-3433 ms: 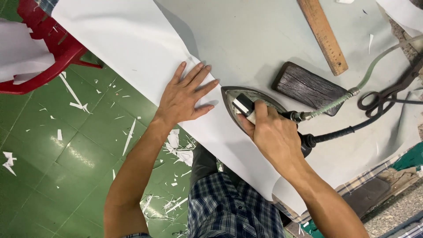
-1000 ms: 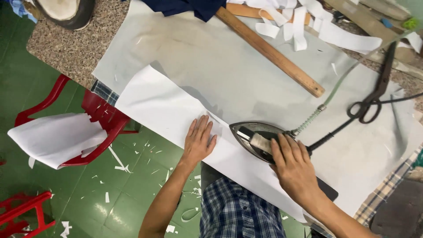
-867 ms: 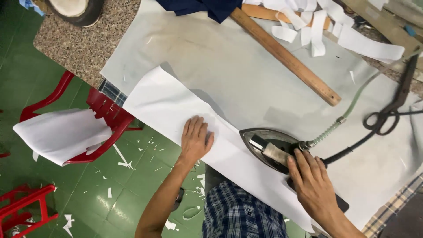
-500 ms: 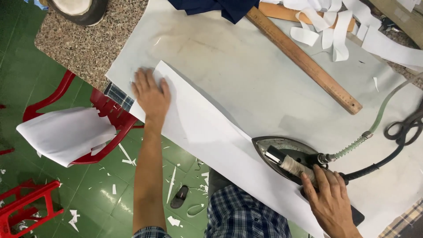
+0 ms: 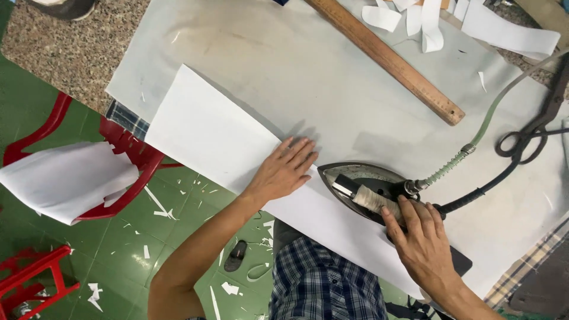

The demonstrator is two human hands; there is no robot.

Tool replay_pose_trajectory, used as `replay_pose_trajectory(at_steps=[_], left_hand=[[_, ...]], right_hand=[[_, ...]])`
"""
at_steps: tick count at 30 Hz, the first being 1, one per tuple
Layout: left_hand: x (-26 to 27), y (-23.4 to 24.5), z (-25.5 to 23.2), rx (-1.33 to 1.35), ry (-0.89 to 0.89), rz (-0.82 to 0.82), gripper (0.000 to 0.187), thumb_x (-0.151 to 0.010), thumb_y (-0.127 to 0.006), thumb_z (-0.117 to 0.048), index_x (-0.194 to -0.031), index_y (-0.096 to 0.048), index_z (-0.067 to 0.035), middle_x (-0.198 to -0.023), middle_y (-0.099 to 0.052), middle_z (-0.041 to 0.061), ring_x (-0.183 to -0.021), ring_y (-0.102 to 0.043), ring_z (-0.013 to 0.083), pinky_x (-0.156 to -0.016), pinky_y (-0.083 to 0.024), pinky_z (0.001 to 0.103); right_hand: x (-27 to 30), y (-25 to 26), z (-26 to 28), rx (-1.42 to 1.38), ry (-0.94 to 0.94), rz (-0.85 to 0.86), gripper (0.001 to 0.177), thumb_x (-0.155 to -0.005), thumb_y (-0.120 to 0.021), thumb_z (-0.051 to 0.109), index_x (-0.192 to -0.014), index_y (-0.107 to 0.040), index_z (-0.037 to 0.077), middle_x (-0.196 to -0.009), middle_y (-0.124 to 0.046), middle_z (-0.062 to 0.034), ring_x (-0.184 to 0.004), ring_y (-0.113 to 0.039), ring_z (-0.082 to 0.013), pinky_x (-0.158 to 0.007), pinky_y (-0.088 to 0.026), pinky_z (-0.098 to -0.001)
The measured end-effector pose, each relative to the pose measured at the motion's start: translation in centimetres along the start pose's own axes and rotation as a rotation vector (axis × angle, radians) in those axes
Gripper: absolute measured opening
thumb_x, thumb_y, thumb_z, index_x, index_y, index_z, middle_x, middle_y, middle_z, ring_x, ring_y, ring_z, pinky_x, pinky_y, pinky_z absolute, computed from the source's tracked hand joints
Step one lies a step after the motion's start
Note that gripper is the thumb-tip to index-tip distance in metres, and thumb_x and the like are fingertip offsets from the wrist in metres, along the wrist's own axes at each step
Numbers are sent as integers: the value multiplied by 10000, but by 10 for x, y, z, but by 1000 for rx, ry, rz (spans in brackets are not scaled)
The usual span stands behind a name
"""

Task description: The person folds a white fabric piece on a worktable and irons it with a steam iron. They repeatedly fold edges and press them flat, using a black rectangular weight to hold the fabric in place. The person handles the iron and fabric throughout the clip.

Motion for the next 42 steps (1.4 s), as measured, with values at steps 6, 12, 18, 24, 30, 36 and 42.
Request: replay_pose_trajectory(at_steps=[6,12,18,24,30,36,42], left_hand=[[38,4,23,-57,190,24,607,-1039,-436,-524,-1546,-449,-190,-1628,-367,111,-1518,-306,295,-1258,-178,503],[52,10,44,2,262,-47,572,-1017,-540,-528,-1517,-518,-250,-1642,-345,81,-1520,-303,280,-1247,-184,533],[52,-8,49,83,274,-100,610,-1000,-492,-598,-1528,-482,-292,-1631,-373,78,-1505,-333,289,-1243,-154,552],[52,-8,54,132,297,-198,591,-975,-502,-594,-1505,-499,-333,-1618,-409,58,-1491,-364,276,-1242,-124,563],[52,-9,56,127,300,-224,592,-965,-502,-600,-1497,-502,-340,-1608,-424,52,-1485,-379,263,-1242,-142,556],[54,-4,67,75,303,-242,608,-970,-474,-626,-1503,-494,-334,-1584,-453,42,-1478,-391,236,-1258,-130,506],[67,2,105,-21,317,-234,644,-974,-457,-669,-1504,-516,-307,-1545,-500,71,-1457,-434,247,-1267,-128,497]], right_hand=[[2,-1,-4,-45,13,76,599,-1015,-475,252,-1572,-274,162,-1509,-458,-271,-1258,-541,-413,-1160,-390,-556],[-26,7,-12,-198,11,301,861,-743,-584,51,-1553,-294,19,-1421,-489,-216,-1273,-506,-367,-1078,-431,-483],[-87,-21,-6,-516,-128,370,684,-892,-665,480,-1429,-522,82,-1012,-686,-122,-874,-698,-304,-709,-601,-428],[-96,-26,-2,-321,-185,406,554,-915,-625,533,-1320,-599,156,-813,-727,-74,-707,-767,-236,-598,-612,-352],[-114,-23,8,-265,-157,360,550,-915,-632,541,-1290,-594,141,-763,-707,-61,-648,-751,-223,-546,-595,-330],[-150,-19,24,-190,-100,275,482,-956,-592,509,-1226,-605,110,-711,-663,-41,-594,-721,-209,-479,-553,-314],[-153,-18,24,-229,-103,269,515,-941,-613,506,-1249,-601,93,-749,-665,-51,-649,-730,-228,-486,-557,-331]])
Point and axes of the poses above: each hand's wrist, its own x-axis away from the middle knuckle, its own y-axis out of the back of the hand, z = x × y, the point moved 9 cm from there along -x, towards the middle knuckle
